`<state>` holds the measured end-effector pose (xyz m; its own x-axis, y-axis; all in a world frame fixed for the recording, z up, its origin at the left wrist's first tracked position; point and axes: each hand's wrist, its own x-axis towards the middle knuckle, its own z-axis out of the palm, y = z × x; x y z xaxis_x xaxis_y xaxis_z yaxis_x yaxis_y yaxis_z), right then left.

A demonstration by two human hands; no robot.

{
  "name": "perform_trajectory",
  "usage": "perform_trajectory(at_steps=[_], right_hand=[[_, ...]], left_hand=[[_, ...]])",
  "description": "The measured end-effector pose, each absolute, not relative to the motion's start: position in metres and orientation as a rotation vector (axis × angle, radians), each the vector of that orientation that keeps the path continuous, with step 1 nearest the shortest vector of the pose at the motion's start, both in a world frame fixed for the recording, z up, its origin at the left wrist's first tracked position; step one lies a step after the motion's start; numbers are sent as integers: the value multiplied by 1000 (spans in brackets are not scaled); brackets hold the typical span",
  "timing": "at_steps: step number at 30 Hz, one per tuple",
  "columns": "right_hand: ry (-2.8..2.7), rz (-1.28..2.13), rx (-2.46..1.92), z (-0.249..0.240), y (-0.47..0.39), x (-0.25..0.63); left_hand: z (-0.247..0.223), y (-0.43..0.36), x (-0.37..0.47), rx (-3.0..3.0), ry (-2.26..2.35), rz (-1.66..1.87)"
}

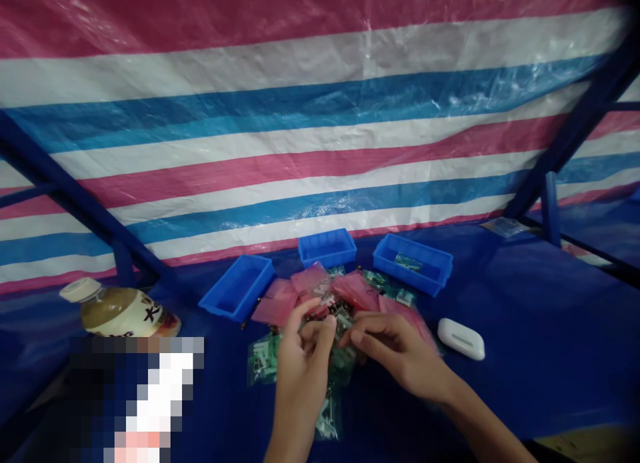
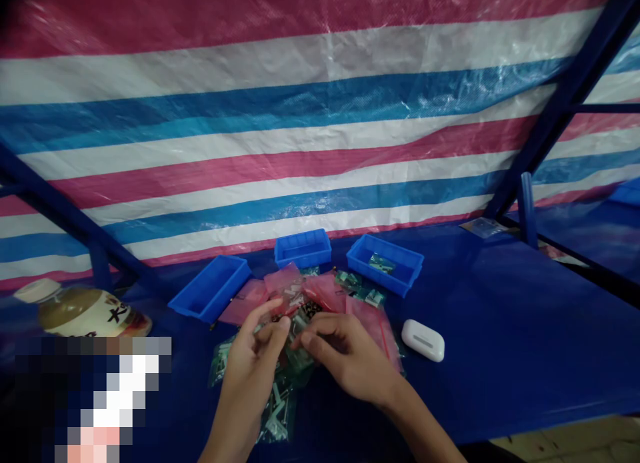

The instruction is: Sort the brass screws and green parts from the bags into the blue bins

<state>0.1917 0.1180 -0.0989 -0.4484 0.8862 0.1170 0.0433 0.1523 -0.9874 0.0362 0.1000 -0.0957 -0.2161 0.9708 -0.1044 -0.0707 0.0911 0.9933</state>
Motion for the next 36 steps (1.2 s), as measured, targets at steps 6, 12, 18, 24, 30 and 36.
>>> perform_trajectory(at_steps=[6, 12, 18, 24, 30, 36], right_hand=[[-933, 1055, -1134, -108, 137, 211], [-904, 931, -1262, -122, 149, 224], [-1707, 518, -1391, -119, 136, 208], [-2130, 109, -1507, -133, 129, 196], [-2096, 15, -1531, -141, 131, 196], [-1865, 211, -1402, -132, 135, 201]], left_hand=[[-91, 100, 41, 944, 1389, 1367], [-92, 101, 41, 949, 1358, 1366], [-92, 100, 40, 974, 1404, 1364], [-98, 100, 37, 976, 1412, 1382], [-102, 101, 31, 978, 1311, 1344], [-97, 99, 31, 877, 1271, 1435]])
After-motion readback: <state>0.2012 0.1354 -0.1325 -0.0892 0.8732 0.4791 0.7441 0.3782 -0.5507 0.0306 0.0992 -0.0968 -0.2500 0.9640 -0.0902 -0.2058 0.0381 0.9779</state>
